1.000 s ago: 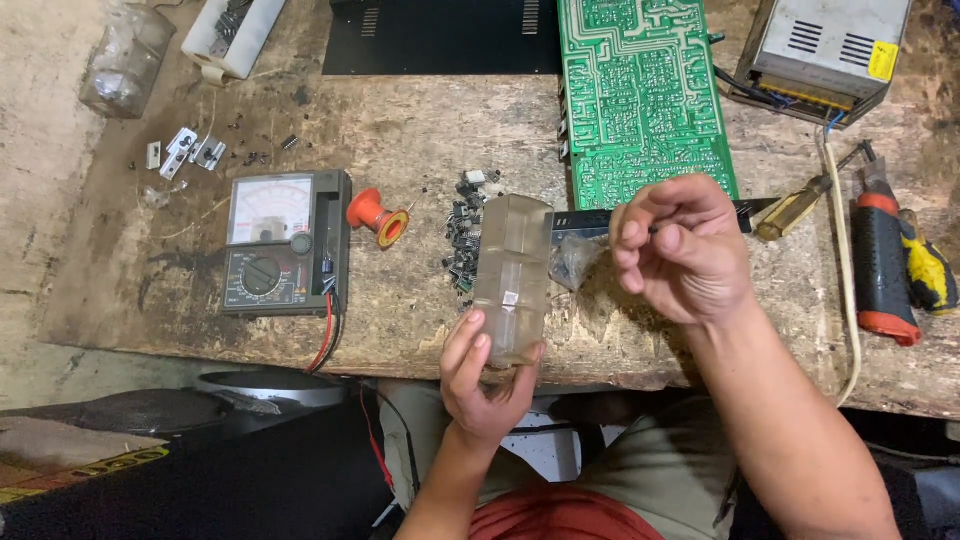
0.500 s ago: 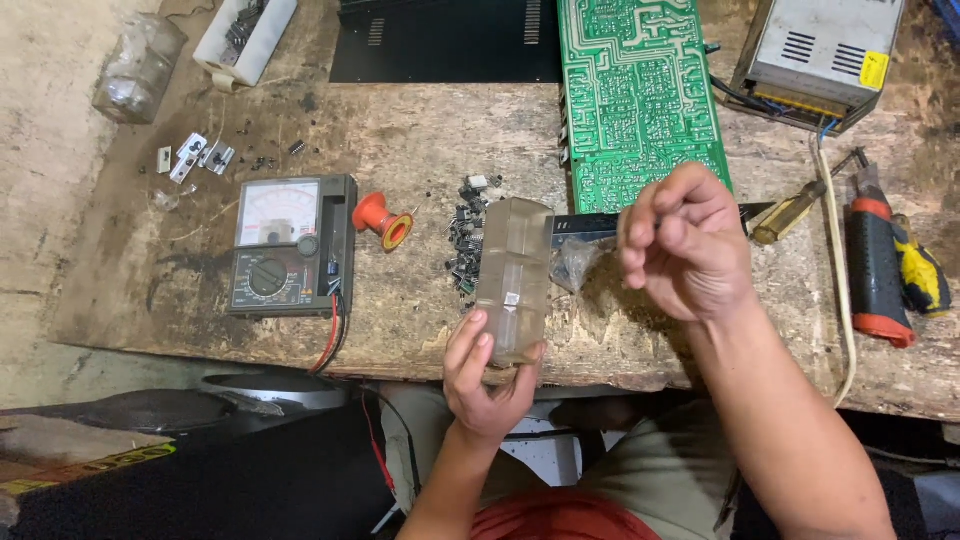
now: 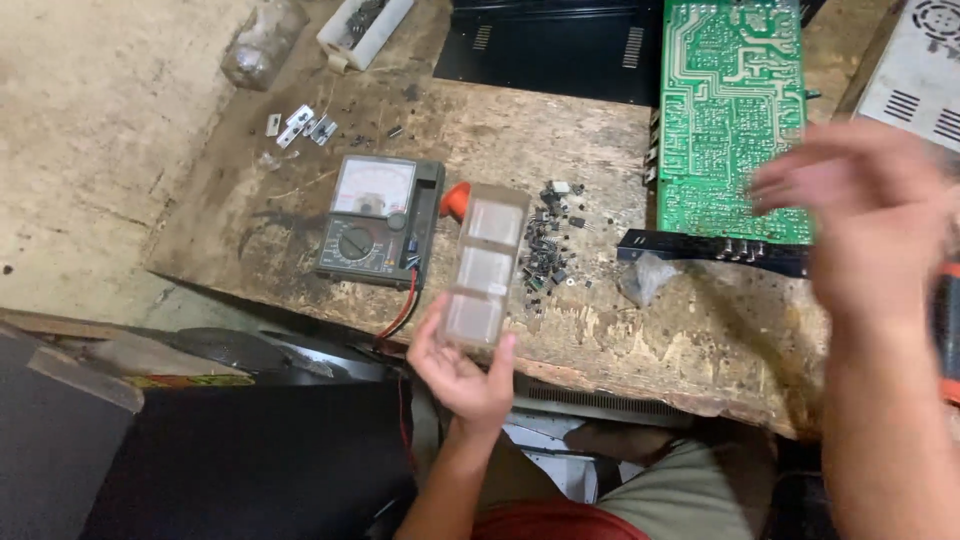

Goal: The person uses a multimeter to test a small electronic component, then places it on the table. They pick up a clear plastic compartment box and begin sorting small electronic components from a pile on the table into the box's compartments.

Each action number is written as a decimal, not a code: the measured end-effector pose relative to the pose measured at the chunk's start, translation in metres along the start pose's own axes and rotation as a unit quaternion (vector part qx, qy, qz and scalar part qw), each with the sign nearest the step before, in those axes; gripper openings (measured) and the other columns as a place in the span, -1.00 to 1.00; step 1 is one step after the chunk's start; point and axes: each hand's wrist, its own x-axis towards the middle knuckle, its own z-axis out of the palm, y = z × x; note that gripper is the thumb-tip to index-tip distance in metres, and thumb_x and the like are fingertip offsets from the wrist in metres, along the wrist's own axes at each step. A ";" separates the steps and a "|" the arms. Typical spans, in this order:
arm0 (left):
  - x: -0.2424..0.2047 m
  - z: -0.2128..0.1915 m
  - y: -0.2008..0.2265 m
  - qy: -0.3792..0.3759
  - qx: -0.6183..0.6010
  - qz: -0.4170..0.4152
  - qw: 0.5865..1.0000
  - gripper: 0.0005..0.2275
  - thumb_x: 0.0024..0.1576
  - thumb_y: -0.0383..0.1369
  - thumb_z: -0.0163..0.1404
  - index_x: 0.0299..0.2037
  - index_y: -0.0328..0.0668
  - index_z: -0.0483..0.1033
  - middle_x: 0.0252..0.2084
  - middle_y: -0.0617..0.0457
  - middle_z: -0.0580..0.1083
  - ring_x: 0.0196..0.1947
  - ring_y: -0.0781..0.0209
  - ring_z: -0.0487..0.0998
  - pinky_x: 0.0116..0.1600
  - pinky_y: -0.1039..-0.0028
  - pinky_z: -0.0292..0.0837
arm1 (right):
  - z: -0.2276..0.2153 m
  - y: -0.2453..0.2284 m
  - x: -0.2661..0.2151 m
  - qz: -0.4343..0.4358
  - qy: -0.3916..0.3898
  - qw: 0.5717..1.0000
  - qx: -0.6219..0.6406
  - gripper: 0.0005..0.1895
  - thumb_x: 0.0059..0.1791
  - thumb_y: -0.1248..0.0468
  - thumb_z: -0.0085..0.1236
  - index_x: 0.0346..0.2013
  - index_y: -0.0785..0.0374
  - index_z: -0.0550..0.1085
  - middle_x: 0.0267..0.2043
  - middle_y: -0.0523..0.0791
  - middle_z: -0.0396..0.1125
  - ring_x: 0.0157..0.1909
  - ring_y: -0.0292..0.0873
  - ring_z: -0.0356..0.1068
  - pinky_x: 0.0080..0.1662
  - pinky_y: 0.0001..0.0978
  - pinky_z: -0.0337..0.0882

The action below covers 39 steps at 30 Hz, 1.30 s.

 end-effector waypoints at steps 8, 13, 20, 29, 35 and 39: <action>-0.004 -0.006 -0.022 -0.032 -0.001 0.026 0.999 -0.51 -0.13 -0.42 0.02 -0.03 -0.27 0.02 -0.07 -0.16 0.18 -0.01 0.05 0.24 0.05 0.34 0.32 | 0.064 0.013 -0.003 -0.286 -0.319 0.828 -0.361 -0.86 -0.24 0.24 -0.01 -0.42 0.15 0.42 -0.12 -0.08 0.25 0.04 0.00 0.11 0.13 -0.02 -0.02; -0.006 -0.008 -0.023 -0.047 0.037 0.022 0.998 -0.51 -0.14 -0.39 0.03 -0.07 -0.32 0.03 -0.06 -0.22 0.17 0.00 -0.01 0.24 0.07 0.32 0.28 | 0.069 0.024 -0.013 -0.280 -0.345 0.816 -0.370 -0.85 -0.26 0.15 0.01 -0.46 0.08 0.42 -0.14 -0.15 0.27 0.07 -0.02 0.10 0.17 0.11 -0.25; -0.004 -0.007 -0.020 -0.058 0.082 0.036 0.994 -0.53 -0.11 -0.29 0.01 -0.09 -0.32 0.05 -0.09 -0.21 0.21 -0.05 0.00 0.28 0.06 0.31 0.28 | 0.071 0.030 -0.016 -0.260 -0.339 0.816 -0.390 -0.83 -0.26 0.20 0.03 -0.42 0.15 0.38 -0.20 -0.13 0.30 0.01 -0.06 0.17 0.20 0.06 -0.25; -0.006 -0.007 -0.022 -0.058 0.051 0.043 0.996 -0.53 -0.10 -0.25 0.01 -0.09 -0.30 0.06 -0.11 -0.19 0.22 -0.07 0.04 0.29 0.04 0.34 0.30 | 0.051 0.041 -0.016 -0.215 -0.196 0.949 -0.119 -0.96 -0.12 0.43 -0.14 -0.39 0.35 0.28 -0.38 -0.01 0.24 -0.27 -0.12 0.25 0.10 -0.08 0.21; -0.007 -0.003 -0.012 -0.066 0.016 0.039 0.997 -0.54 -0.08 -0.25 -0.01 -0.08 -0.29 0.06 -0.11 -0.17 0.22 -0.08 0.08 0.30 0.04 0.36 0.29 | 0.048 0.027 -0.016 -0.134 -0.169 0.976 0.020 -0.93 -0.17 0.45 -0.04 -0.39 0.36 0.34 -0.37 -0.03 0.28 -0.22 -0.11 0.29 0.03 -0.29 0.31; -0.021 0.014 -0.004 -0.090 -0.073 0.060 0.991 -0.51 -0.09 -0.29 0.00 -0.01 -0.22 0.04 -0.10 -0.03 0.20 -0.06 0.19 0.27 0.05 0.43 0.32 | 0.044 0.028 -0.018 -0.057 -0.157 0.979 0.120 -0.81 -0.24 0.48 0.02 -0.35 0.34 0.32 -0.26 -0.01 0.26 -0.15 -0.13 0.27 0.00 -0.36 0.32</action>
